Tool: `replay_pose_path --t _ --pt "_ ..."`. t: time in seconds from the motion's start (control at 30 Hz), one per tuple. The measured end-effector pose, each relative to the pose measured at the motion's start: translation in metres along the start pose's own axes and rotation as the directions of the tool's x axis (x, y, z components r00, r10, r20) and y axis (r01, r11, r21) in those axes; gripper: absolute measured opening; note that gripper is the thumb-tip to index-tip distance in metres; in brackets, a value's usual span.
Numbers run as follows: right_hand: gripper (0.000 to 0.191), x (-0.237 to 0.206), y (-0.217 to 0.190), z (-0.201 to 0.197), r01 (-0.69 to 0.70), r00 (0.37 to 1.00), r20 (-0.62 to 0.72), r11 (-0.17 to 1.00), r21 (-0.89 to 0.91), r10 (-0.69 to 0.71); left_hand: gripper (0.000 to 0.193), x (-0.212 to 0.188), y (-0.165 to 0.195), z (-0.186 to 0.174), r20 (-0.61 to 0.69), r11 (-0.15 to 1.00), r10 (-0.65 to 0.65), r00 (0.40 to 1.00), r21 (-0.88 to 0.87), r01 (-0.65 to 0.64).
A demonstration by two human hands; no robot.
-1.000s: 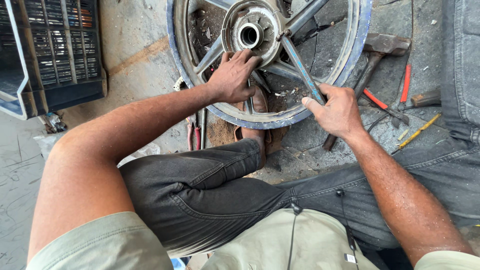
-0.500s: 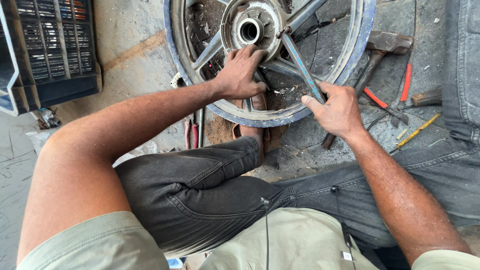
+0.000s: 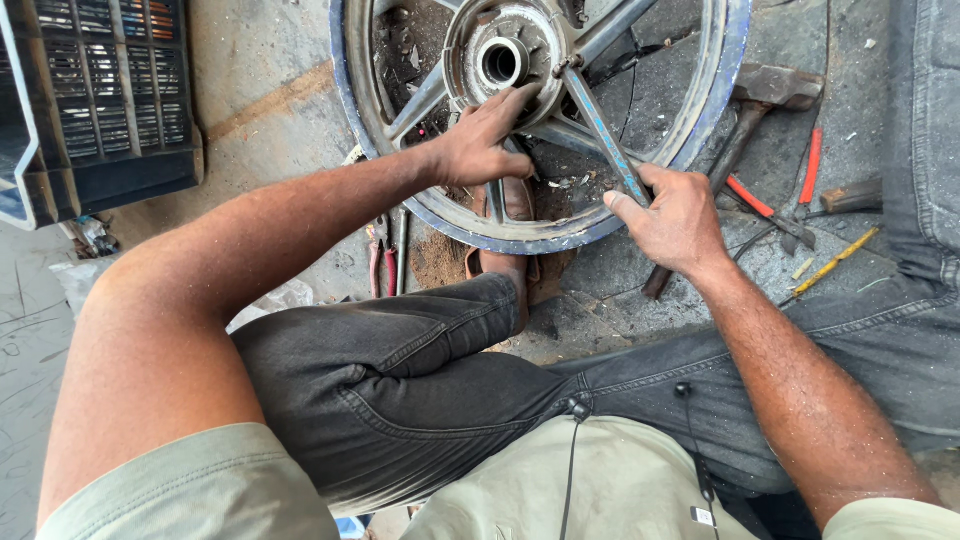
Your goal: The person sits on the floor and uses a hammer and a metal rod to strike and adjust a blue wheel rim. They repeatedly hit the rim's edge and center hub area, rotating the rim to access different sections.
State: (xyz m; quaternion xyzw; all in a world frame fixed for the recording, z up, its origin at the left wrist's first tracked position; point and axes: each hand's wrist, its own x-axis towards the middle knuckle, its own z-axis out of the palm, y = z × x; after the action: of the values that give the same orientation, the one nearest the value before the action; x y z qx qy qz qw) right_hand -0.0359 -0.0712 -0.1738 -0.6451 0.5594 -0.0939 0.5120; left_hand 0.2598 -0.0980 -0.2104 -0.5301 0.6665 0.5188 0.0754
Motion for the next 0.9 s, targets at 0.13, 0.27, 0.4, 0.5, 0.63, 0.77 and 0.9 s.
replay_pose_path --t 0.13,0.27,0.4,0.5,0.63,0.77,0.9 --pt "0.028 0.001 -0.001 0.001 0.0 1.0 0.005 0.999 -0.035 0.0 0.106 0.0 0.02 -0.009 -0.013 0.997 -0.023 1.0 0.068 0.024" --pt "0.024 0.001 -0.001 0.002 -0.022 1.0 0.005 0.998 -0.051 0.022 0.087 -0.025 0.021 -0.021 0.054 0.986 -0.081 0.995 0.151 0.072" --pt "0.024 0.001 -0.001 0.004 -0.081 0.996 0.041 0.997 0.006 0.081 0.071 -0.081 -0.02 -0.031 -0.026 0.981 -0.002 1.0 0.192 0.006" --pt "0.024 0.002 -0.001 0.005 -0.078 0.996 0.043 0.997 0.018 0.078 0.071 -0.114 -0.061 -0.022 -0.224 0.966 -0.143 0.964 0.182 0.185" --pt "0.021 0.006 0.002 0.007 -0.089 0.995 0.044 0.992 0.086 0.086 0.072 -0.128 -0.104 0.023 -0.758 0.98 -0.105 0.644 0.031 0.197" --pt "0.019 0.008 0.01 0.01 -0.11 0.994 0.034 0.988 0.112 0.107 0.072 -0.114 -0.137 0.062 -0.915 0.962 -0.197 0.352 -0.112 0.248" --pt "0.018 0.008 0.019 0.016 -0.111 0.994 0.021 0.98 0.168 0.109 0.058 -0.092 -0.164 0.061 -0.857 0.917 -0.389 0.337 -0.325 0.23"
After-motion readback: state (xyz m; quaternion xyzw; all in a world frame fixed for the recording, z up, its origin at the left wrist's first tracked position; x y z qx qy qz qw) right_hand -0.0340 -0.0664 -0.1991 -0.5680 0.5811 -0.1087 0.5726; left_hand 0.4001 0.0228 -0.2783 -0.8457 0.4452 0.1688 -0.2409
